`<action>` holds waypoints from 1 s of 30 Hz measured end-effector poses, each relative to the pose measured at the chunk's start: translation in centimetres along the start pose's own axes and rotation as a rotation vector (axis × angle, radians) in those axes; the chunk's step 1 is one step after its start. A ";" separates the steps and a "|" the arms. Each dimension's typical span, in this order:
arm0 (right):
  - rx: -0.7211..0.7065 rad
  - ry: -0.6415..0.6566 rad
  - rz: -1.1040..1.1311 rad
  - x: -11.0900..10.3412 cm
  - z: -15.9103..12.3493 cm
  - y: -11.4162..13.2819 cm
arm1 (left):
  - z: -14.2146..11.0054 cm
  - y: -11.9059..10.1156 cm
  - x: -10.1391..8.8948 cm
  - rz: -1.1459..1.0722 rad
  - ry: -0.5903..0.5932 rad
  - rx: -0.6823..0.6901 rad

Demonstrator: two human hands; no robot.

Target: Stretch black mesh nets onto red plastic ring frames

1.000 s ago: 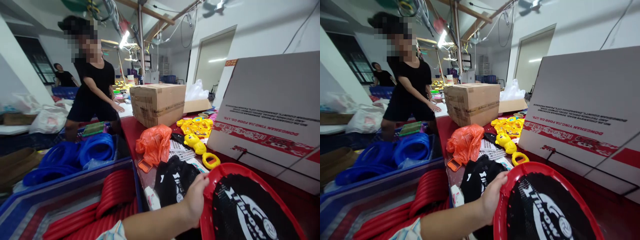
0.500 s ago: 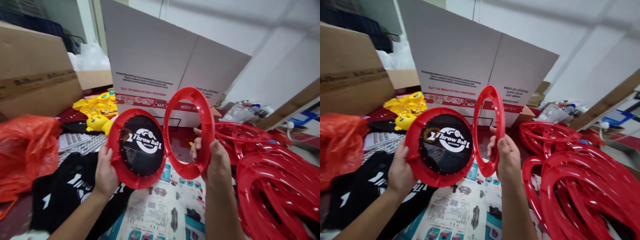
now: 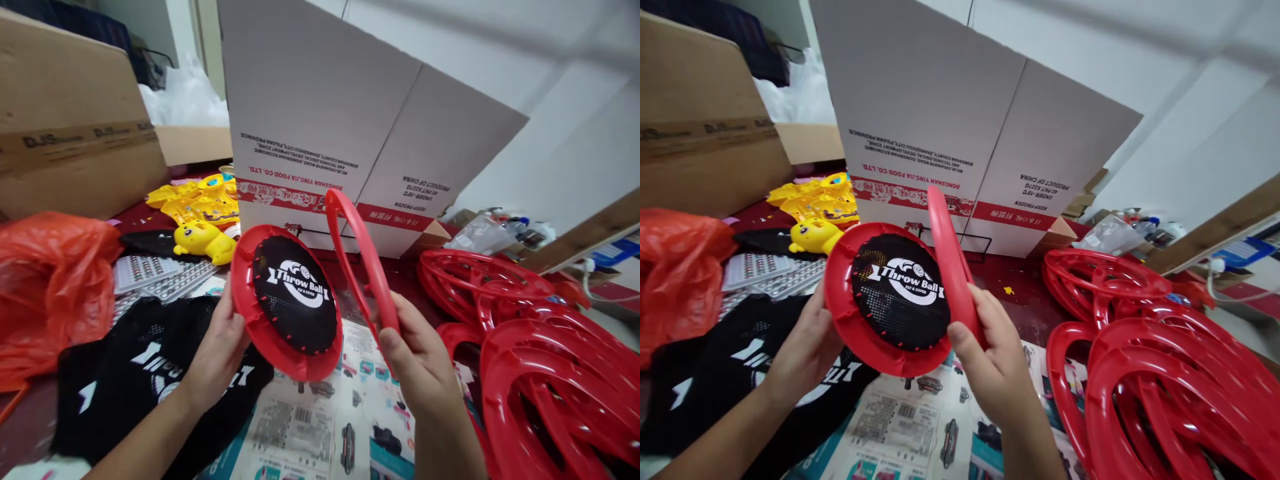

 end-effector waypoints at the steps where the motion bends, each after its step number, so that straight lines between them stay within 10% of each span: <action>1: 0.016 0.062 0.017 0.5 -0.2 0.0 | -0.1 0.1 -0.1 0.016 -0.010 0.012; 12: -0.002 0.315 0.092 3.7 -0.9 -1.1 | -0.8 -0.3 0.9 -0.109 -0.132 -0.038; 30: -0.077 0.342 0.071 5.0 -0.5 -1.5 | -2.1 0.2 2.5 -0.065 0.195 0.092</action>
Point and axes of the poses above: each hand's wrist, its own z-axis towards the middle knuckle, its own x-axis out of the palm, y = z × x, the point moved 2 cm from there along z, towards the middle knuckle, and after that the axes turned 15 degrees about -x, right-handed, at the moved point
